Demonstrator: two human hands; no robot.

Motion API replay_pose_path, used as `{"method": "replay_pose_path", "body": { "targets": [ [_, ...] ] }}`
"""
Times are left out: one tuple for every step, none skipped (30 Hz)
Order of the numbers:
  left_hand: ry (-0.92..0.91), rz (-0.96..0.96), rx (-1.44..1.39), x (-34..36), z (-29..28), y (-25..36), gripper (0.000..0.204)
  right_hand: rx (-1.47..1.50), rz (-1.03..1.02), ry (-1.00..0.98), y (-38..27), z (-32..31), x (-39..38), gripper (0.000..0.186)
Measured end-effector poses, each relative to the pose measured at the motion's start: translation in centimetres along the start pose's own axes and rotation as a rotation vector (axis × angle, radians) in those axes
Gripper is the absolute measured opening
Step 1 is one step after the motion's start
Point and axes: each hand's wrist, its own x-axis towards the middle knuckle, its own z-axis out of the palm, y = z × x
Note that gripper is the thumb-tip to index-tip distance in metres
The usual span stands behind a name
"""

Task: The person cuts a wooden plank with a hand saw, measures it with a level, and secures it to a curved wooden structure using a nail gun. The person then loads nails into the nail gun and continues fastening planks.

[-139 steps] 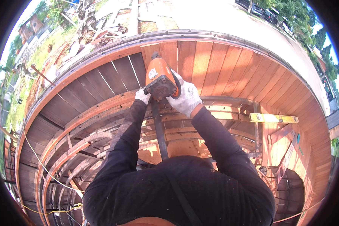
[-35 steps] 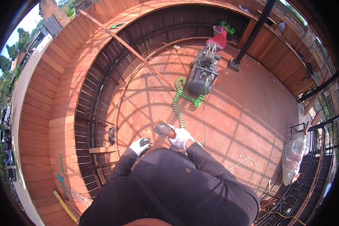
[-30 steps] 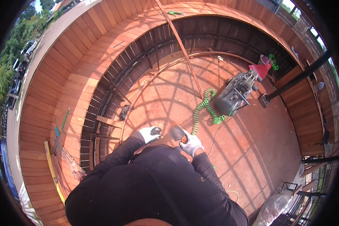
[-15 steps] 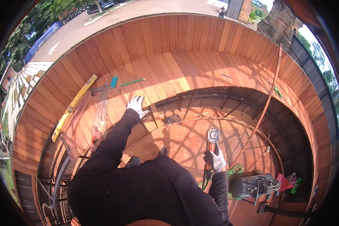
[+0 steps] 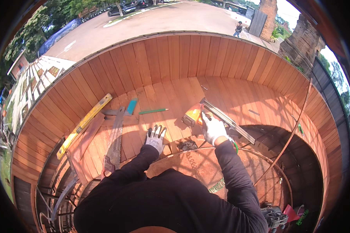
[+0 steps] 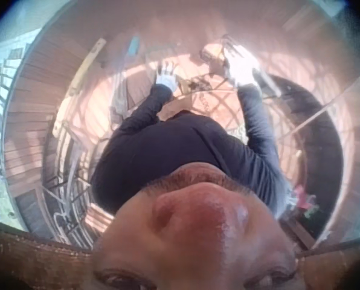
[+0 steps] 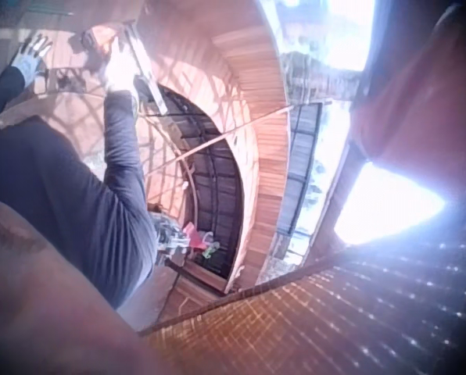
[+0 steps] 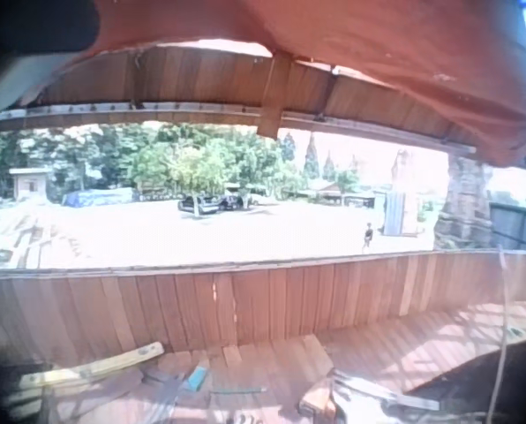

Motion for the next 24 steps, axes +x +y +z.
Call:
{"method": "replay_pose_path", "body": {
  "targets": [
    [0.012, -0.009, 0.012, -0.1, 0.2, -0.1, 0.091, -0.022, -0.04, -0.015, -0.4, 1.0, 2.1, 0.062],
    [0.024, -0.017, 0.021, -0.1, 0.5, -0.2, 0.092, -0.066, -0.061, -0.048, -1.5, 1.0, 3.6, 0.06],
    [-0.022, -0.02, 0.05, 0.2, 0.3, 0.0, 0.092, -0.069, -0.07, -0.047, -1.5, 2.5, 5.0, 0.064],
    [-0.025, -0.026, 0.037, 0.4, 0.8, 0.0, 0.092, -0.105, -0.089, -0.074, -1.8, 3.5, 6.3, 0.061],
    [-0.038, -0.03, 0.028, 0.5, 1.0, 0.0, 0.091, -0.132, -0.091, -0.097, -2.5, 3.9, 7.2, 0.059],
    [-0.048, -0.045, 0.019, 0.5, 1.0, -0.1, 0.09, -0.161, -0.105, -0.118, -3.3, 4.2, 8.2, 0.058],
    [-0.034, -0.049, 0.018, 0.4, 1.2, -0.2, 0.089, -0.182, -0.114, -0.134, -3.7, 4.7, 9.1, 0.057],
    [-0.021, -0.049, 0.017, 0.2, 1.3, -0.2, 0.088, -0.202, -0.12, -0.151, -4.0, 5.3, 9.8, 0.057],
    [-0.011, -0.051, 0.015, 0.1, 1.4, -0.2, 0.088, -0.201, -0.121, -0.168, -4.3, 5.7, 10.4, 0.052],
    [-0.007, -0.048, 0.023, 0.2, 1.4, -0.2, 0.087, -0.148, -0.107, -0.147, -4.4, 6.4, 10.8, 0.052],
    [-0.003, -0.043, 0.03, 0.2, 1.3, -0.1, 0.086, -0.127, -0.086, -0.14, -4.3, 6.9, 10.8, 0.052],
    [-0.001, -0.045, 0.035, 0.0, 1.1, 0.0, 0.085, -0.108, -0.071, -0.136, -4.3, 6.8, 10.6, 0.052],
    [0.001, -0.033, 0.018, 0.0, 0.8, 0.0, 0.085, -0.099, -0.08, -0.09, -4.1, 7.0, 10.3, 0.052],
    [0.003, -0.038, -0.02, 0.2, 0.5, -0.1, 0.086, -0.09, -0.087, -0.044, -3.6, 7.3, 9.9, 0.052],
    [0.001, -0.046, -0.061, 0.2, -0.2, 0.2, 0.087, -0.08, -0.097, -0.004, -3.2, 7.7, 9.1, 0.053],
    [-0.003, -0.051, -0.102, 0.1, -0.6, 0.4, 0.088, -0.076, -0.095, 0.093, -2.6, 8.1, 8.2, 0.052],
    [0.033, -0.044, -0.079, 0.1, -0.2, 0.4, 0.09, -0.039, -0.096, 0.193, -1.7, 8.9, 7.0, 0.051],
    [0.043, -0.048, -0.081, 0.0, 0.0, 0.3, 0.09, -0.006, -0.101, 0.294, -0.9, 9.6, 5.8, 0.05],
    [0.056, -0.056, -0.086, 0.0, 0.2, 0.2, 0.09, 0.082, -0.088, 0.444, -1.0, 8.3, 3.9, 0.046],
    [0.069, -0.064, -0.089, -0.1, 0.3, 0.1, 0.089, 0.122, -0.057, 0.441, -1.0, 6.7, 1.3, 0.046],
    [0.065, -0.053, -0.049, 0.0, 0.0, 0.4, 0.088, 0.169, -0.027, 0.594, 0.2, 7.6, -1.5, 0.046],
    [0.092, -0.039, -0.06, -0.1, 0.3, 0.2, 0.088, 0.231, 0.03, 0.639, 0.9, 8.3, -4.4, 0.046],
    [0.109, -0.028, -0.054, -0.1, 0.5, 0.1, 0.089, 0.228, 0.101, 0.645, 1.5, 9.1, -7.7, 0.047],
    [0.124, -0.018, -0.046, -0.1, 0.7, 0.0, 0.089, 0.222, 0.2, 0.586, 2.3, 10.3, -11.3, 0.047]
  ]
}}
